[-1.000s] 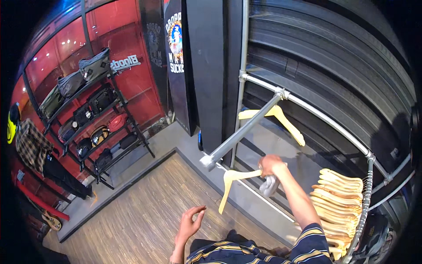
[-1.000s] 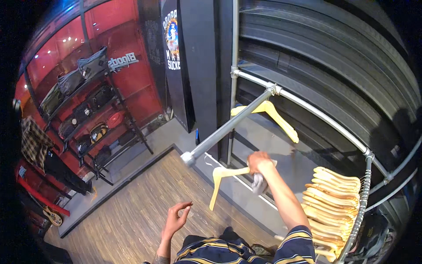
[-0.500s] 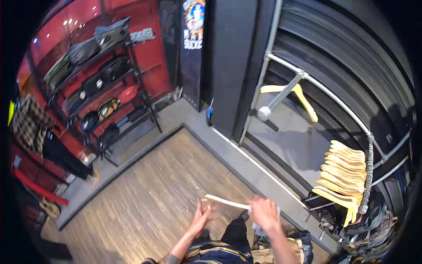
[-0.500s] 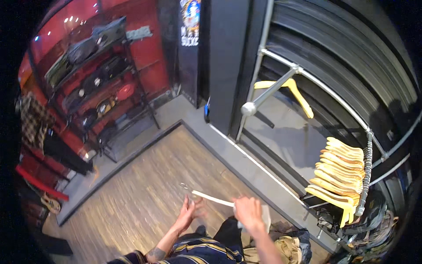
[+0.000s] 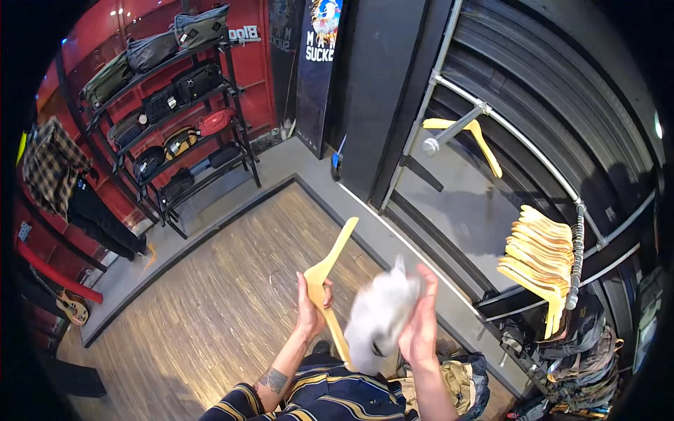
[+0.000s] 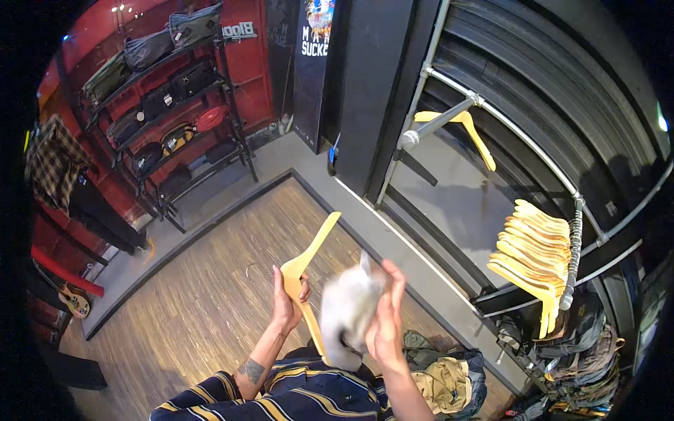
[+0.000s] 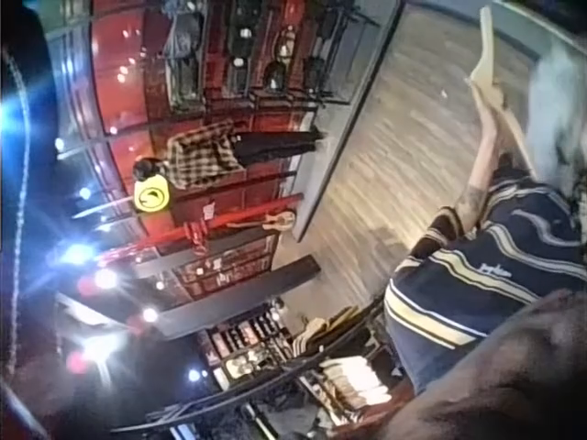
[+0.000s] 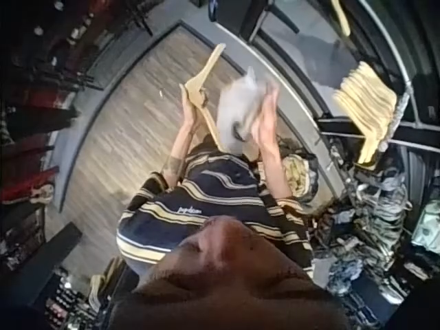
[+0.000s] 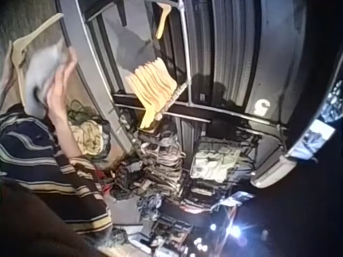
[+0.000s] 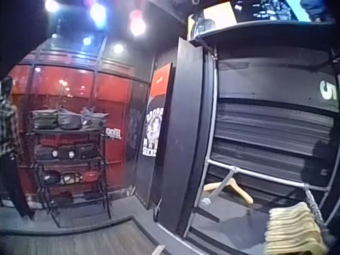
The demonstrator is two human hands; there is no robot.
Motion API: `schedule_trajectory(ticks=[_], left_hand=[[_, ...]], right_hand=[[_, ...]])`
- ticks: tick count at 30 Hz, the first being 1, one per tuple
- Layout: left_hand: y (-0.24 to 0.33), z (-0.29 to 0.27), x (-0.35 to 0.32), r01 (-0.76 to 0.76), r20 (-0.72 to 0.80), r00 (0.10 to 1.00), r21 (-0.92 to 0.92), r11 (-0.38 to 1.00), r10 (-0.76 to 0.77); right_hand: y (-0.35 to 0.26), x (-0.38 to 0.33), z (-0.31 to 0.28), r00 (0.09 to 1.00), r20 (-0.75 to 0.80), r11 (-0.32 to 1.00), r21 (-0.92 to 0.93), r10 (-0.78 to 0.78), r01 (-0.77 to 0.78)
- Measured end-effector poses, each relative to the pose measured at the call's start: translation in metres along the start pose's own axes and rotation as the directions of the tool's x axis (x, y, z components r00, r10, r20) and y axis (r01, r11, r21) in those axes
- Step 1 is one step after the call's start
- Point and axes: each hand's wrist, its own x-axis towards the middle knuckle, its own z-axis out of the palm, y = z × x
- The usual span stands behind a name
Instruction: Wiping dust off individual wooden hangers using a cloth and placing them back on a garment rack.
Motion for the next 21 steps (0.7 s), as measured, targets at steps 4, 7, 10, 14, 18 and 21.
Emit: schedule_trajectory(ticks=[4,7,10,14,18,21], left_hand=[[0.002,0.056,-0.025,0.074,0.001,0.997,-0.105,0.992,-0.074],[-0.019,0.073,-0.032,-0.063,-0.072,0.995,0.067,0.996,0.067],[-0.015,0.061,-0.036,-0.100,-0.083,0.989,0.205,0.974,0.119],[0.008,0.038,-0.046,-0.120,-0.097,0.981,0.385,0.915,0.169],[0.042,0.051,-0.060,-0.026,-0.132,0.983,0.587,0.809,0.127],[0.040,0.046,-0.062,-0.021,-0.117,0.987,0.579,0.815,0.109]], right_hand=[[0.016,0.018,0.018,0.788,0.567,-0.103,-0.822,-0.239,0.560],[0.074,0.039,-0.012,0.807,0.536,0.223,-0.779,-0.249,0.586],[0.071,0.047,-0.020,0.800,0.551,0.109,-0.804,-0.237,0.585],[0.052,0.059,-0.030,0.669,0.690,-0.286,-0.723,-0.274,0.629],[0.038,0.103,-0.064,0.681,0.605,-0.247,-0.794,-0.413,0.556],[0.055,0.081,-0.046,0.604,0.724,-0.087,-0.661,-0.333,0.745]])
